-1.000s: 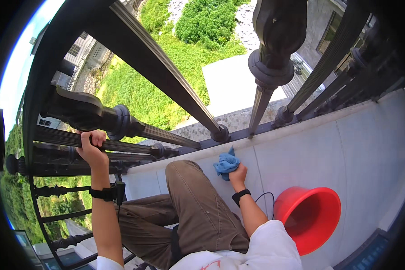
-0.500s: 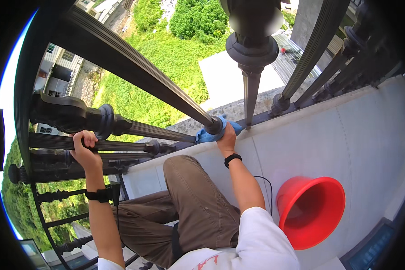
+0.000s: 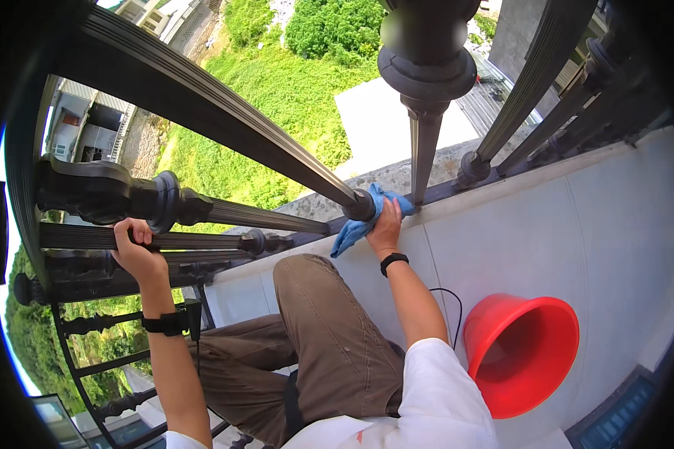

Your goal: The person is cleaning a black metal balcony railing using a blue cloth and water from a red bucket.

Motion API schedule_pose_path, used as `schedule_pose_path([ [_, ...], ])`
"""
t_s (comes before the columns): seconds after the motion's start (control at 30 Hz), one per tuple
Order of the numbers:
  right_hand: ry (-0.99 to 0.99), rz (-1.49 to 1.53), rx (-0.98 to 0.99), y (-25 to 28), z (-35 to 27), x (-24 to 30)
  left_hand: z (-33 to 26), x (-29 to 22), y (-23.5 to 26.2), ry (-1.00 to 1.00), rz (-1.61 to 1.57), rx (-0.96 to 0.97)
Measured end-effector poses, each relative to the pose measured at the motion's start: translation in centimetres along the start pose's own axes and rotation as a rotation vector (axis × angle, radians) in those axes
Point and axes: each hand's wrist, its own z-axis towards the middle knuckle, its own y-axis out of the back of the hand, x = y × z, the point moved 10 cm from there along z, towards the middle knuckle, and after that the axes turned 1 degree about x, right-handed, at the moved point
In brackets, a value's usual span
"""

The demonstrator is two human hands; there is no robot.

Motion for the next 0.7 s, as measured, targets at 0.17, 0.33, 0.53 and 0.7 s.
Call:
schedule_pose_path([
  [0.17,0.076,0.187,0.284,0.1,2.2,-0.3,-0.5,-0.1,0.8,0.022,-0.007,-0.062],
  [0.33,0.109,0.246,0.483,-1.3,3.9,-1.2,0.2,0.8,1.3,0.023,-0.025,0.092],
  [0.53,0.06,0.256,0.511,-1.7,3.7,-1.8,0.0,0.4,0.2,0.111,-0.019,0.157],
  [0.7,0.108,0.188,0.38,-0.7,2.8,-1.4,0.2,1.2,0.4,0.165,-0.062,0.201],
])
